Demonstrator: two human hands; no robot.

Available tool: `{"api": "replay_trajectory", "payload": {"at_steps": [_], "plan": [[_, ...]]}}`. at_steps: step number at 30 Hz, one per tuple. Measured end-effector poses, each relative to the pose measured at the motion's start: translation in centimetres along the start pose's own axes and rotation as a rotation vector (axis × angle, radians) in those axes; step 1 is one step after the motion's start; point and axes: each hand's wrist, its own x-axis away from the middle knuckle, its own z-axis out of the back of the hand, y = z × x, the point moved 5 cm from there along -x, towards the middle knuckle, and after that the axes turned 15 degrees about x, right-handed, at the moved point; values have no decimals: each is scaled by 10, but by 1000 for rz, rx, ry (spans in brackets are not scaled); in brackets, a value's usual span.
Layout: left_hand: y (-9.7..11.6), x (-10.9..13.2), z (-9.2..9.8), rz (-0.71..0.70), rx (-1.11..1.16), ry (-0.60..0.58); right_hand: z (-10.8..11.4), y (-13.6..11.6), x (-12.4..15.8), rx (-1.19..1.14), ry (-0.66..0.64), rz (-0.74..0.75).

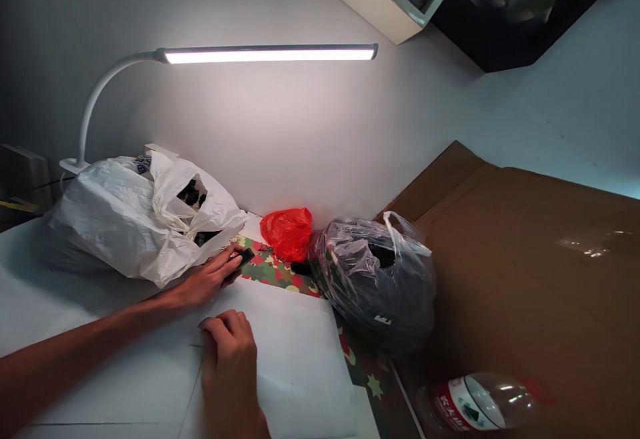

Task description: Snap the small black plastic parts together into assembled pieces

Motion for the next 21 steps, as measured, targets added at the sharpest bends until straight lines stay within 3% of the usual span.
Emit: {"api": "replay_trajectory", "payload": {"at_steps": [4, 8, 12, 16, 21], "plan": [[-9, -7, -9, 165, 463, -116, 21, 9, -10, -155, 67, -39], [-10, -9, -14, 203, 546, -128, 49, 22, -34, -259, 127, -73], [-13, -9, -17, 234, 600, -133, 68, 38, -71, -354, 93, -64], [-17, -10, -18, 272, 612, -173, 63, 54, -100, -524, 1, -16], [-20, -9, -20, 288, 596, -213, 39, 69, -106, -683, -78, -34]]}}
